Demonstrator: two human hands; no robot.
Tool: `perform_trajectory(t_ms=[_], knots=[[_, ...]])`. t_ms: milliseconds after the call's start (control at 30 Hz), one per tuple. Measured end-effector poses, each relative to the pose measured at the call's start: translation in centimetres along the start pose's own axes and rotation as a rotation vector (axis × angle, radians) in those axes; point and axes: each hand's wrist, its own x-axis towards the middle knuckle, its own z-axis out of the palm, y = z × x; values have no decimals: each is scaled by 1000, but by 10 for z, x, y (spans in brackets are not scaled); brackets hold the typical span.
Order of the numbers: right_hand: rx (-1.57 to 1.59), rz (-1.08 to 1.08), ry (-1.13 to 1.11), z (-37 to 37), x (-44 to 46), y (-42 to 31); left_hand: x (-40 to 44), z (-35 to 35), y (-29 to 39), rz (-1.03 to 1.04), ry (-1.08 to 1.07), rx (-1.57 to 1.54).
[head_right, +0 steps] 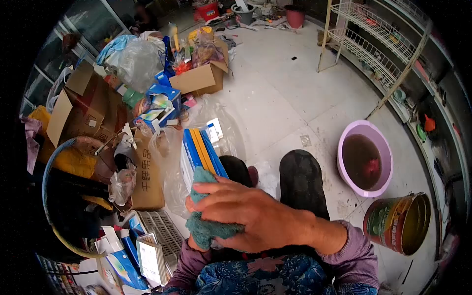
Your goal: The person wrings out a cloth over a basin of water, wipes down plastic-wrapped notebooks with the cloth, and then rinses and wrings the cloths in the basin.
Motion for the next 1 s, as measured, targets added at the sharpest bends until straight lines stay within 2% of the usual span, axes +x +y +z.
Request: perform_trajectory(t_ms=[100, 133, 167, 233, 367, 433, 467, 533, 567, 633, 667, 733, 800, 967, 1000], knots=[[28, 35, -58, -10, 8, 7, -1, -3, 1, 1, -20, -26], [-7, 10, 32, -9, 12, 17, -1, -3, 0, 2, -28, -33], [-7, 10, 30, -12, 18, 25, -2, -2, -1, 2, -33, -39], [-332, -29, 114, -21, 31, 42, -4, -3, -5, 13, -41, -53], [-357, -176, 241, -37, 59, 74, -3, -3, -9, 47, -75, -76], [-52, 407, 324, -39, 64, 79, 0, -2, -11, 64, -25, -127], [-57, 383, 317, -40, 64, 82, -1, -1, -11, 75, -13, -124], [284, 431, 404, -38, 62, 88, 0, 3, -9, 94, -10, -119], [280, 420, 397, -33, 60, 92, 0, 5, -9, 124, 1, -79], [563, 488, 626, -16, 49, 98, -2, 6, -12, 156, 13, -39], [496, 606, 651, -10, 44, 84, -1, 7, -13, 194, 42, -34], [430, 611, 711, 9, 23, 87, 0, 7, -13, 235, 68, -31], [352, 651, 669, 18, -1, 75, 1, 4, -10, 275, 43, -142], [357, 602, 610, 18, -61, 63, 3, -7, -2, 251, 122, -163], [418, 596, 656, 11, -63, 53, 2, -5, -2, 234, 127, -137]])
